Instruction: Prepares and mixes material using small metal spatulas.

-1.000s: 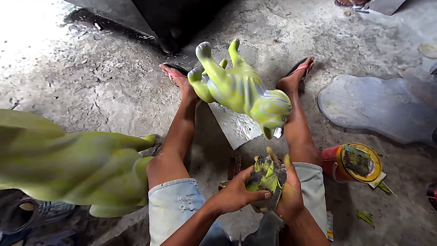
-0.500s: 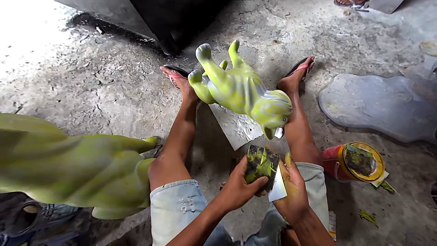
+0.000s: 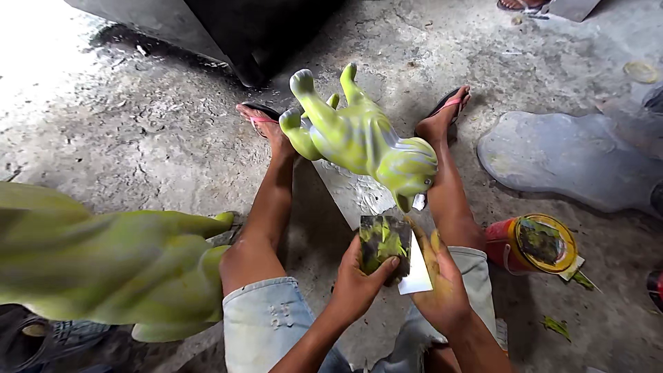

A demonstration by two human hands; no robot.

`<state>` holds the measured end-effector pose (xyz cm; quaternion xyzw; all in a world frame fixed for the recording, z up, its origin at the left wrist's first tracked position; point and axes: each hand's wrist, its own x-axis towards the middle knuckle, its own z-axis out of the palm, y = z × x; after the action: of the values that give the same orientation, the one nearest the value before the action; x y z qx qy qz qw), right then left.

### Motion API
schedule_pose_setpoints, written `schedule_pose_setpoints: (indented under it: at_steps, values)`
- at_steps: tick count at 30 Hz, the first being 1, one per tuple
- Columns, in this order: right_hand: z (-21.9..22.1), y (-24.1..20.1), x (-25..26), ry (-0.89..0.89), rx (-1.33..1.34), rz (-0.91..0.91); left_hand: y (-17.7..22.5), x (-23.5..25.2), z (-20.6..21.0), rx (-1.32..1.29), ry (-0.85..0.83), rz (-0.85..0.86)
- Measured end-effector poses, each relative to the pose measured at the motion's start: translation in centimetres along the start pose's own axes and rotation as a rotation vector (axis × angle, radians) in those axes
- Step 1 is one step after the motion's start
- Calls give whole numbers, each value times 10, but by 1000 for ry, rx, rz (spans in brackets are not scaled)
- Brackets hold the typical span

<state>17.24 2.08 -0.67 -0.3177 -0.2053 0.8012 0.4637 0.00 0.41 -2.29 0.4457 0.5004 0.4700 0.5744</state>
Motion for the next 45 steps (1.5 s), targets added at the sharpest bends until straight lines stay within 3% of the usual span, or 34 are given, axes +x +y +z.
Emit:
schedule_pose_setpoints:
  at_steps: [2,7,10,12,14,18,22,24,27,31,33,39,45]
  values:
    - [7,-1,-1,61,-100,-8,0,-1,2,56,-17,23]
    - [7,-4,6,11,55,85,5,-1,-5,-31,-376,-74]
    - [10,0,6,185,62,-13,6,1,-13,-153,-501,-129]
    - [14,1,9,453,15,-206,9,-1,-15,-352,-451,-174]
    - [8,-7,8,567,-77,-344,12,-2,-17,-517,-280,-217]
    - [-8,-26,-13,549,-150,-469,12,4,-28,-614,-38,-242]
    - [-13,-24,-38,478,-165,-498,13,3,-16,-589,-62,-223]
    - [-11,-20,-49,359,-206,-507,17,1,-3,-535,-94,-182]
    - [-10,-23,-66,110,-330,-386,22,5,8,-434,-104,-130]
    - [2,-41,-83,19,-354,-46,26,7,10,-215,-183,-39]
    - [5,-47,-88,-88,-300,33,28,5,11,-113,-186,-7]
    - [12,-26,-76,6,-191,45,32,1,14,199,-55,53]
    - [32,-12,-63,248,-453,-13,21,-4,18,189,-131,73]
